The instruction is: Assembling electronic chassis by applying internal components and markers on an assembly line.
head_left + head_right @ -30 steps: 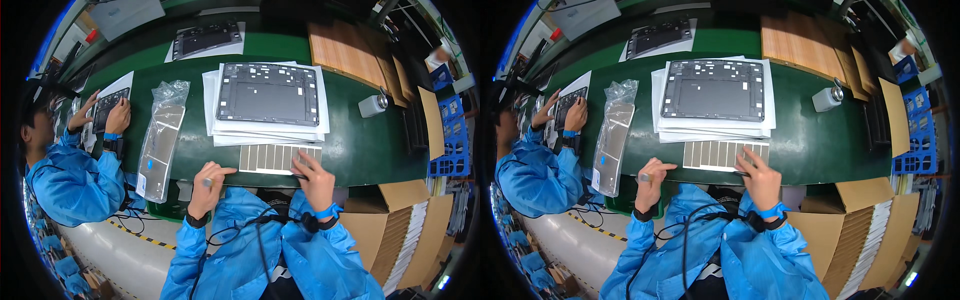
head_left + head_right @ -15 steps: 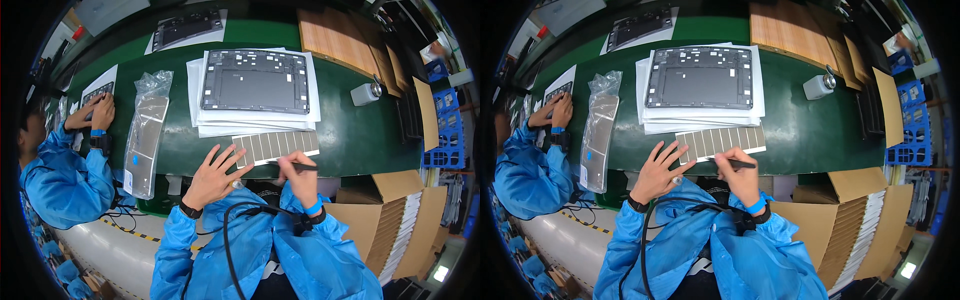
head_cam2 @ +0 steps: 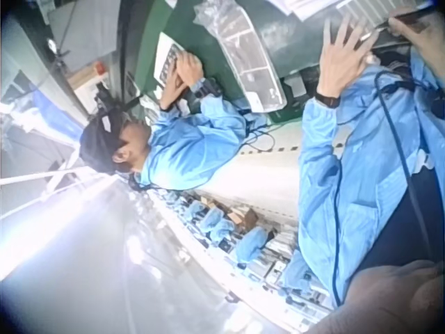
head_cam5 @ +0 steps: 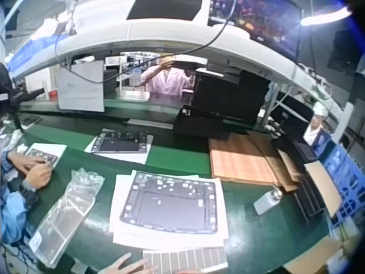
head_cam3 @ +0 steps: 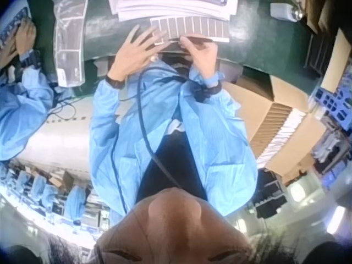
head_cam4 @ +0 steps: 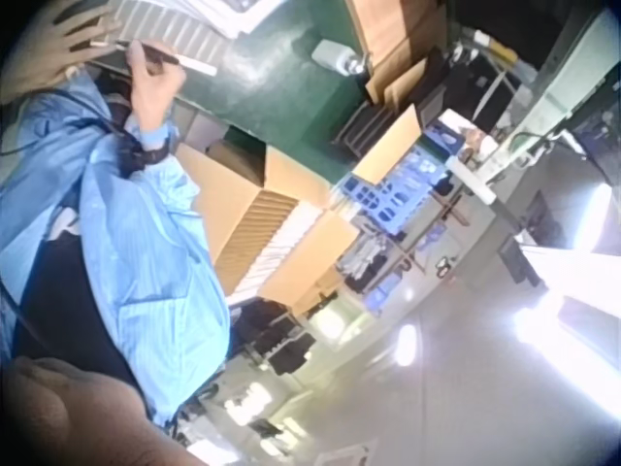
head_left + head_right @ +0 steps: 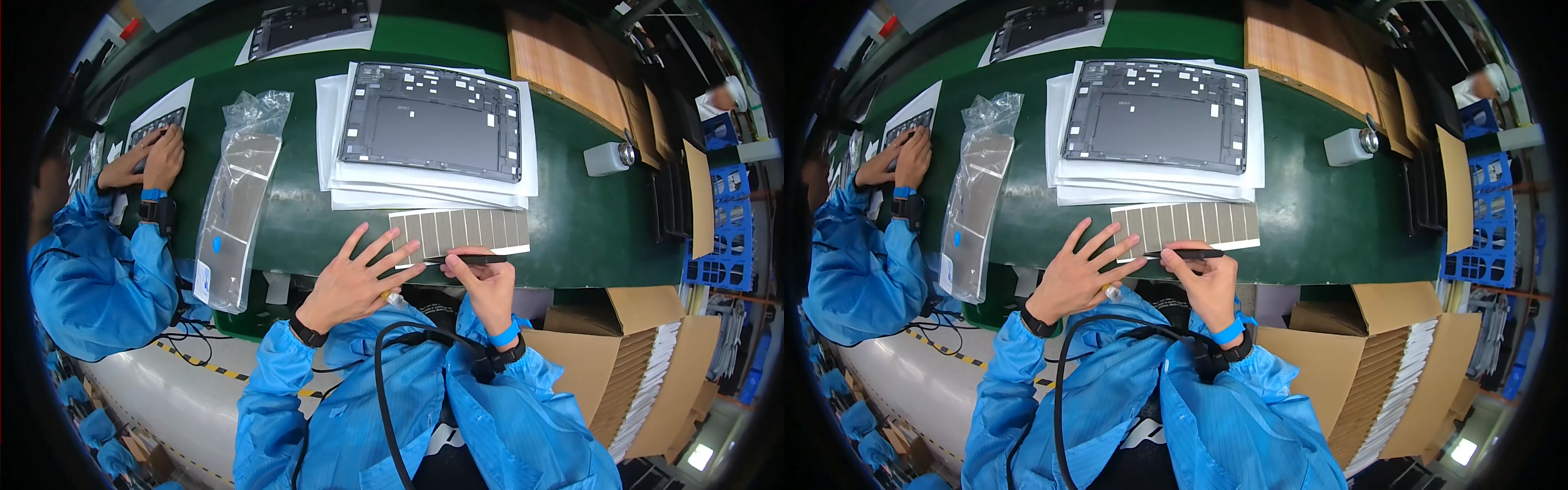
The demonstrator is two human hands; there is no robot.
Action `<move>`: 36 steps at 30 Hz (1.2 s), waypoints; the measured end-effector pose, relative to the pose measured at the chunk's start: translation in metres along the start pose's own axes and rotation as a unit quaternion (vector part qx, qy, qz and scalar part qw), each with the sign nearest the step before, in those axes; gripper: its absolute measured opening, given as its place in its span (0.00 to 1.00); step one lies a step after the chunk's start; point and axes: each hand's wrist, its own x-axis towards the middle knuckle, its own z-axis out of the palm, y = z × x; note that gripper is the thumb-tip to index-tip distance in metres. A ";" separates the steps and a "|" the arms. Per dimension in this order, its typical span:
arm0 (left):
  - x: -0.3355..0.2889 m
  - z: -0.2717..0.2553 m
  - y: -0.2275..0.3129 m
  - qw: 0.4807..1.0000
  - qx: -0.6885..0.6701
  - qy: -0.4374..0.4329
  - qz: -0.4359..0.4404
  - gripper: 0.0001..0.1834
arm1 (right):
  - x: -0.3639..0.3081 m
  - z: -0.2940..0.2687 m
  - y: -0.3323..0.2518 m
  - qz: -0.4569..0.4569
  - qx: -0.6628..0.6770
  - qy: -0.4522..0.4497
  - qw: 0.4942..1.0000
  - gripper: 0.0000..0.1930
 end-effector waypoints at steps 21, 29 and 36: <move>0.004 -0.004 -0.002 1.000 -0.012 -0.002 0.005 0.32 | -0.002 0.017 0.000 0.063 -0.021 0.083 0.994 0.09; 0.003 -0.001 0.000 1.000 -0.028 0.000 -0.001 0.35 | -0.001 0.014 -0.003 0.088 -0.011 0.086 0.992 0.10; 0.005 -0.006 0.001 0.999 -0.031 -0.008 -0.004 0.35 | 0.000 0.012 -0.002 0.093 -0.005 0.062 0.994 0.10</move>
